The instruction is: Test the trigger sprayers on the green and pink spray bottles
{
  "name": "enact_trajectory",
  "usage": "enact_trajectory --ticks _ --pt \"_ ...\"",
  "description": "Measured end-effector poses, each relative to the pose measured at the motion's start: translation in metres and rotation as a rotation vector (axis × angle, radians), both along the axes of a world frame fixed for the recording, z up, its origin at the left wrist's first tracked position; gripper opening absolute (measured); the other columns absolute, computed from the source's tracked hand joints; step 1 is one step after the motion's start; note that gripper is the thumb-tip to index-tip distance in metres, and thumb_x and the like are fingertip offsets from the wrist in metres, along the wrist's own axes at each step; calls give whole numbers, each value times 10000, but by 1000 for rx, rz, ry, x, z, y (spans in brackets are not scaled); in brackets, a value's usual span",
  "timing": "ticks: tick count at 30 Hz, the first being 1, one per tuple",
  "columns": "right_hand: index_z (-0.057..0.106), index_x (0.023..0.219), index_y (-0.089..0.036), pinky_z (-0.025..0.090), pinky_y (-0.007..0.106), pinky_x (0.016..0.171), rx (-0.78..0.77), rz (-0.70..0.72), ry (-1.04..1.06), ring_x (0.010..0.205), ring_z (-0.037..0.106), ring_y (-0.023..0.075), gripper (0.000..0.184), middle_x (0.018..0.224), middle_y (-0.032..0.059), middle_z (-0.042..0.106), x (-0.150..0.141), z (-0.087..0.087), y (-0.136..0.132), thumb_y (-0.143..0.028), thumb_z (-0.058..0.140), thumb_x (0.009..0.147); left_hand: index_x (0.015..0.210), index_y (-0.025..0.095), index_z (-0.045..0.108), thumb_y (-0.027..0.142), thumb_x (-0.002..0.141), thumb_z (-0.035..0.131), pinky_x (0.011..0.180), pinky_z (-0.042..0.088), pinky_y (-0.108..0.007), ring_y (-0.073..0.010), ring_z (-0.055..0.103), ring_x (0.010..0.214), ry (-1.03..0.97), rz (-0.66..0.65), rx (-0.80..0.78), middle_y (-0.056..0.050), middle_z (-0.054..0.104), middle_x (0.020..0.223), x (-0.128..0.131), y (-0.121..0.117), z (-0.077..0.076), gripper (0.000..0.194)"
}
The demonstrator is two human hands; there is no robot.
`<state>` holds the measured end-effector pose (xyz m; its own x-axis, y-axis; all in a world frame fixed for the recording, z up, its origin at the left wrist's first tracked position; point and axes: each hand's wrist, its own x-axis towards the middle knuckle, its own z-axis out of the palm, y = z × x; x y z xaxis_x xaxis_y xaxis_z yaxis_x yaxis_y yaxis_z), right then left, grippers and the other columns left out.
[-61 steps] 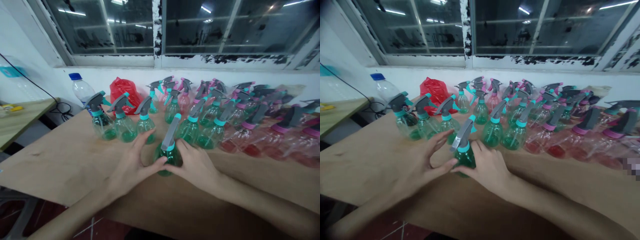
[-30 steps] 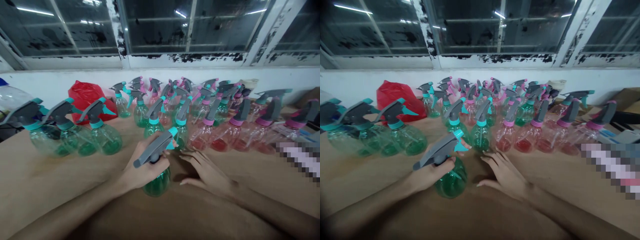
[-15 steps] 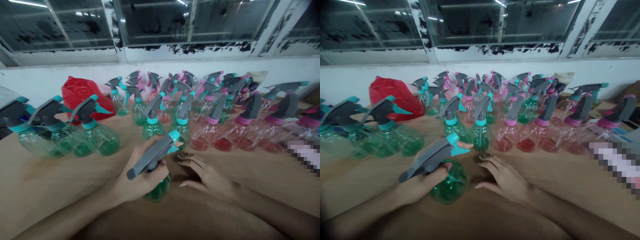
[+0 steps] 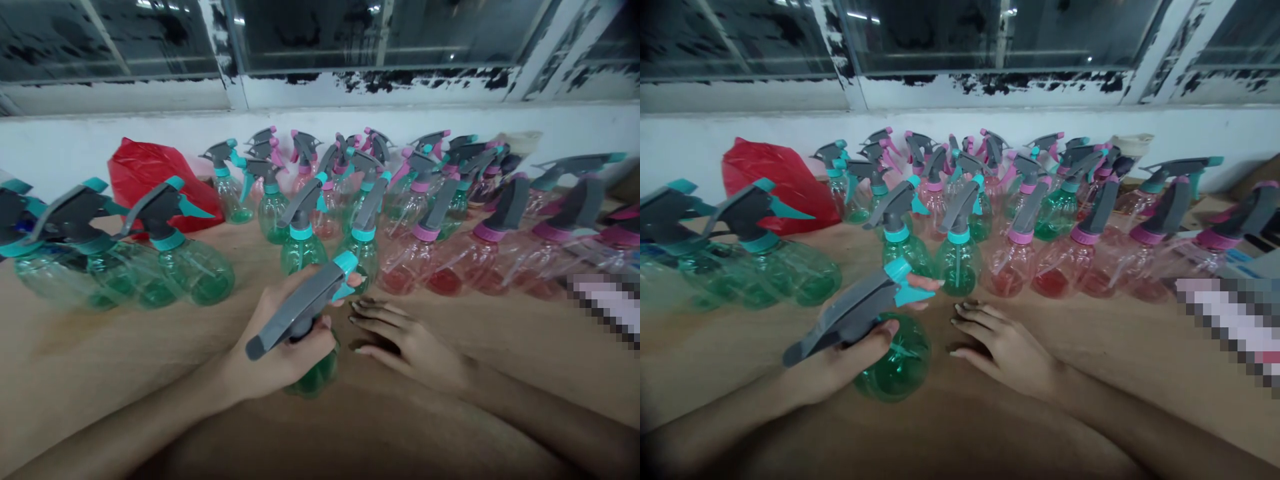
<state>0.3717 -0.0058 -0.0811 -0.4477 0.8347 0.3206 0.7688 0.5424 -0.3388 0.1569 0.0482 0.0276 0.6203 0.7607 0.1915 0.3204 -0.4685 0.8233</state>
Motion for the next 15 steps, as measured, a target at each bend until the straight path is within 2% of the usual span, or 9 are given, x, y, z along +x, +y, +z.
enact_trajectory --ticks 4,9,15 --pt "561 1173 -235 394 441 1020 -1 6 16 1235 438 203 300 1274 40 549 0 0 0 -329 475 902 1002 248 601 178 632 510 391 392 -215 -130 500 448 -14 11 3 26 620 664 1 0 0 387" --pt "558 1177 -224 399 430 1020 15 16 31 1224 449 194 296 1242 39 573 0 0 0 -300 466 906 1027 276 618 135 619 490 430 438 -221 -133 556 492 -34 -19 35 5 668 839 1 1 0 451" --pt "584 1142 -245 409 441 1009 19 17 37 1218 456 198 268 1247 31 568 0 0 0 -291 473 902 990 269 617 123 616 486 478 467 -220 -129 550 501 -39 -36 85 13 654 800 1 3 0 423"
